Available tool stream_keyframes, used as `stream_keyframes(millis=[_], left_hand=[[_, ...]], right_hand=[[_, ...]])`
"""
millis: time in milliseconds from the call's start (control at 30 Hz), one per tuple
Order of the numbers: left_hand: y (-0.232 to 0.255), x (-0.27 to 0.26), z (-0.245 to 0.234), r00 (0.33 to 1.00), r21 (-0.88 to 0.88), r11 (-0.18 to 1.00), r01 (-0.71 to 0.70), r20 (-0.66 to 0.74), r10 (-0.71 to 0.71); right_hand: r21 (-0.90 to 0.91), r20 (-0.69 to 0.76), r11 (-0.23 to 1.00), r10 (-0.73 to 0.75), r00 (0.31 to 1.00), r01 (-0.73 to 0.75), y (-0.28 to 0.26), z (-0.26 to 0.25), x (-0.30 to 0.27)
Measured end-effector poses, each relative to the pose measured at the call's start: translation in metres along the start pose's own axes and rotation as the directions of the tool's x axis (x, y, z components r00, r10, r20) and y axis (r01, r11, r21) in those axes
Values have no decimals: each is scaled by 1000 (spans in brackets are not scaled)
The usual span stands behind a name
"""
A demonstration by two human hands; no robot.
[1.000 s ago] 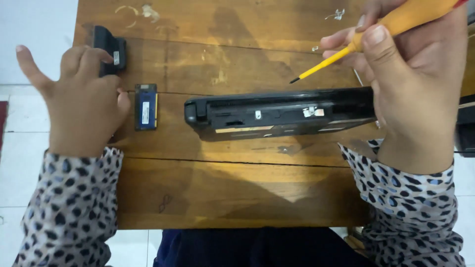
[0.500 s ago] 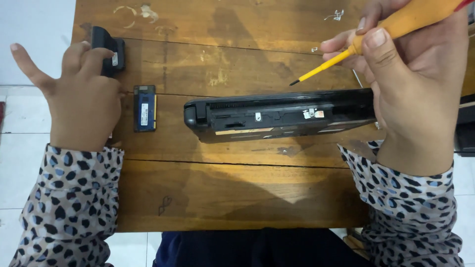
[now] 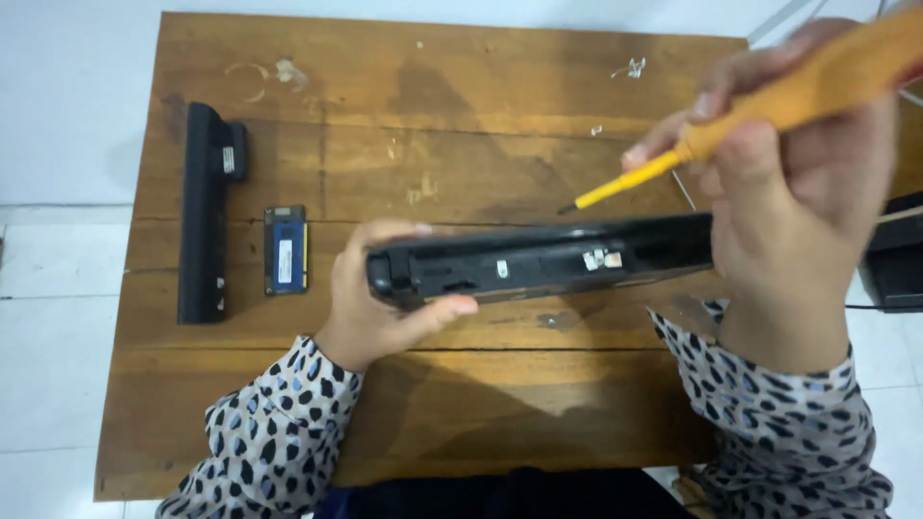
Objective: Disassembling a laptop by removing the back panel screws, the battery, and the RAM module using a screwdriver.
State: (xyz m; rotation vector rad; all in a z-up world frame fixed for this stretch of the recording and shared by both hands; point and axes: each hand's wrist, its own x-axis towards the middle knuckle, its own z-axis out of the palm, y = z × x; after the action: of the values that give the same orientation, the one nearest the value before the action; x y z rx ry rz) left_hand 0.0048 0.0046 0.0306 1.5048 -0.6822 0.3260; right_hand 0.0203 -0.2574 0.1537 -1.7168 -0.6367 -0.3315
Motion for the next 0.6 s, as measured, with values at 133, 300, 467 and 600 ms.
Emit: stream_keyframes(millis=[133,300,467,600], left_hand=[[-11,-7,1,1000,139,990,23,-22,-20],[-5,-7,0,999,137,990,36,-30,-32],[-7,-8,-2,998,142,988,58,17,-61],[-13,-13,-2,997,182,981,67,18,-71]], right_hand=[[59,-86,997,-50,995,55,-17,21,-10],[-62,43,997,-35,998,38,-29,46,8],[-8,85,1000,-5,996,6,-18,49,11],[-14,58,1000,-11,998,12,-16,50,10]])
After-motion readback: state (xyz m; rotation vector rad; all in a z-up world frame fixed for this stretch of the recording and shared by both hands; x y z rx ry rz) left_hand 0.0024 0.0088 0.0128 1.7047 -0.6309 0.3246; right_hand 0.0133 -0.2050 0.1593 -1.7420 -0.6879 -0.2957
